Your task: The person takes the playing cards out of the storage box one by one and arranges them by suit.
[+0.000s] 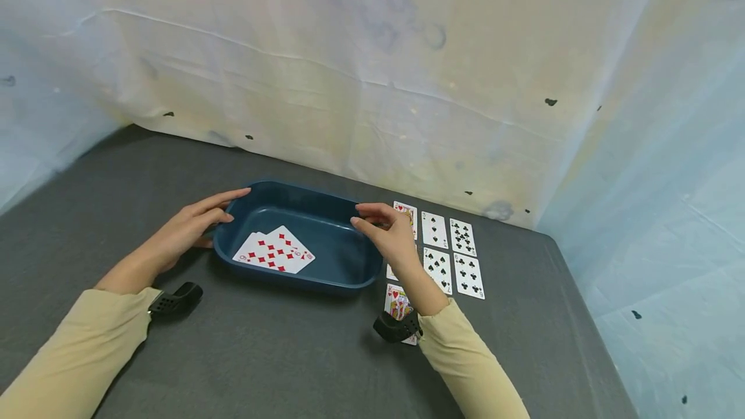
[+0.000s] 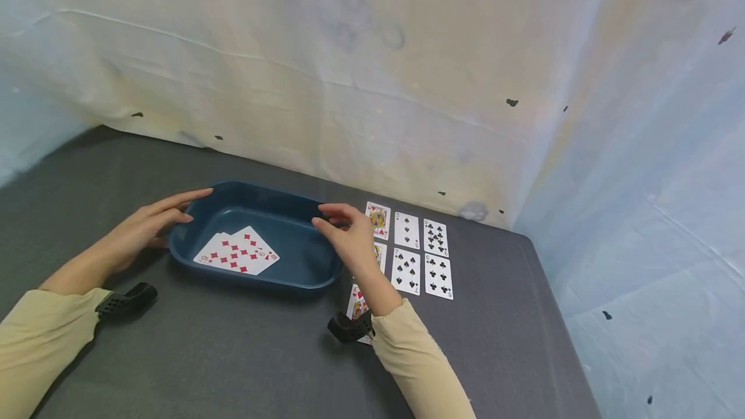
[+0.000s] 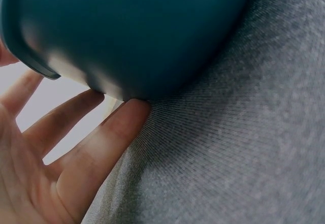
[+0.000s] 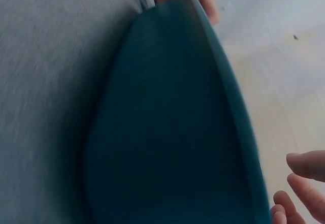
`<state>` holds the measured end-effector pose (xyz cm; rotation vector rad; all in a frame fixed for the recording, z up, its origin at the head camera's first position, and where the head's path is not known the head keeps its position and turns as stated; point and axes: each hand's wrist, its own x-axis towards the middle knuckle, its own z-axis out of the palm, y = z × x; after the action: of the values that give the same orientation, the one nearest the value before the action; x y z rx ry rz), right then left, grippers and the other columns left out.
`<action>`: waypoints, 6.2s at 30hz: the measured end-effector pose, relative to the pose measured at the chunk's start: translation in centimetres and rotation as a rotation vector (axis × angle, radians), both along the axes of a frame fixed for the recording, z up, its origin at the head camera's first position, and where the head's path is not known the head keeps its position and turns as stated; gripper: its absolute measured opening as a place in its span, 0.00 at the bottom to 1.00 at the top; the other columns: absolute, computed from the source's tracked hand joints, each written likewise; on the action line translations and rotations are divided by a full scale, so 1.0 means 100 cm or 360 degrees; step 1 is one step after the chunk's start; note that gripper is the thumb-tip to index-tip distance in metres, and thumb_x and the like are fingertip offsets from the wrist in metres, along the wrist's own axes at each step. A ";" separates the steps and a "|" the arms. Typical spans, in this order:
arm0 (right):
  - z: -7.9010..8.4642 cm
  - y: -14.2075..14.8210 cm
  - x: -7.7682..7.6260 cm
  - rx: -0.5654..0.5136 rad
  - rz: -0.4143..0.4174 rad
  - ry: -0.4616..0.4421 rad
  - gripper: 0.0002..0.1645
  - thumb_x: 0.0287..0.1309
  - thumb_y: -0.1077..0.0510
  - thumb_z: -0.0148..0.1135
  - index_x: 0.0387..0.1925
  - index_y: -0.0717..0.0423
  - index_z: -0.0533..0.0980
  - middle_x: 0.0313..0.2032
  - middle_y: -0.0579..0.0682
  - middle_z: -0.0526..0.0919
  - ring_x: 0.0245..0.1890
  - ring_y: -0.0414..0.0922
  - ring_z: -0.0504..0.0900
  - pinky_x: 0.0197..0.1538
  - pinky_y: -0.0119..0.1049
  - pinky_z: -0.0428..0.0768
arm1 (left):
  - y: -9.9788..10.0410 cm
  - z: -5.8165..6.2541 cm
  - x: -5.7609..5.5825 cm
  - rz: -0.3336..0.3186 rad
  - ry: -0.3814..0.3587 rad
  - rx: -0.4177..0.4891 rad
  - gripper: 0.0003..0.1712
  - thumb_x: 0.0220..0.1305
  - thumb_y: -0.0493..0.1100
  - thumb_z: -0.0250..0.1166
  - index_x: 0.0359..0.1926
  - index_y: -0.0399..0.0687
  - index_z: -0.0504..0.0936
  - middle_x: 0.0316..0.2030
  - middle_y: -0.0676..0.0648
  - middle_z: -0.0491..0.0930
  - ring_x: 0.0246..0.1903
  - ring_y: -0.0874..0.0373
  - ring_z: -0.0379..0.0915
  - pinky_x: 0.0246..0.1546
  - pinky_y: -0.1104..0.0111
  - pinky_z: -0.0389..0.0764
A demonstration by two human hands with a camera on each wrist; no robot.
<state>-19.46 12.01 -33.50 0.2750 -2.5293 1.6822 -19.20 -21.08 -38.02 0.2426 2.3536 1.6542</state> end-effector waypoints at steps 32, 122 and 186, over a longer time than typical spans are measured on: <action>-0.021 -0.076 -0.002 0.0420 0.0300 -0.0297 0.20 0.53 0.54 0.70 0.48 0.57 0.81 0.46 0.52 0.83 0.41 0.41 0.77 0.38 0.26 0.76 | -0.002 -0.003 -0.002 -0.0018 0.0007 -0.0002 0.32 0.73 0.47 0.45 0.75 0.59 0.50 0.75 0.37 0.39 0.67 0.29 0.46 0.53 0.31 0.65; -0.038 0.130 -0.040 0.0336 -0.0783 0.0218 0.36 0.61 0.63 0.60 0.69 0.50 0.60 0.53 0.62 0.77 0.45 0.54 0.79 0.38 0.36 0.74 | -0.006 -0.005 -0.002 -0.0065 0.0001 0.0001 0.31 0.75 0.49 0.44 0.75 0.64 0.49 0.76 0.42 0.39 0.69 0.35 0.43 0.55 0.29 0.59; -0.044 0.228 -0.031 0.1124 -0.0960 -0.0448 0.23 0.61 0.58 0.55 0.56 0.64 0.75 0.59 0.69 0.71 0.61 0.68 0.64 0.63 0.58 0.63 | -0.003 -0.004 0.000 -0.0017 0.0017 -0.0004 0.32 0.74 0.48 0.45 0.75 0.63 0.50 0.75 0.40 0.38 0.69 0.32 0.43 0.54 0.28 0.60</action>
<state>-22.53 34.86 -37.94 -0.6655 -2.8862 0.6215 -19.19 -21.41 -38.38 0.2634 2.3580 1.6488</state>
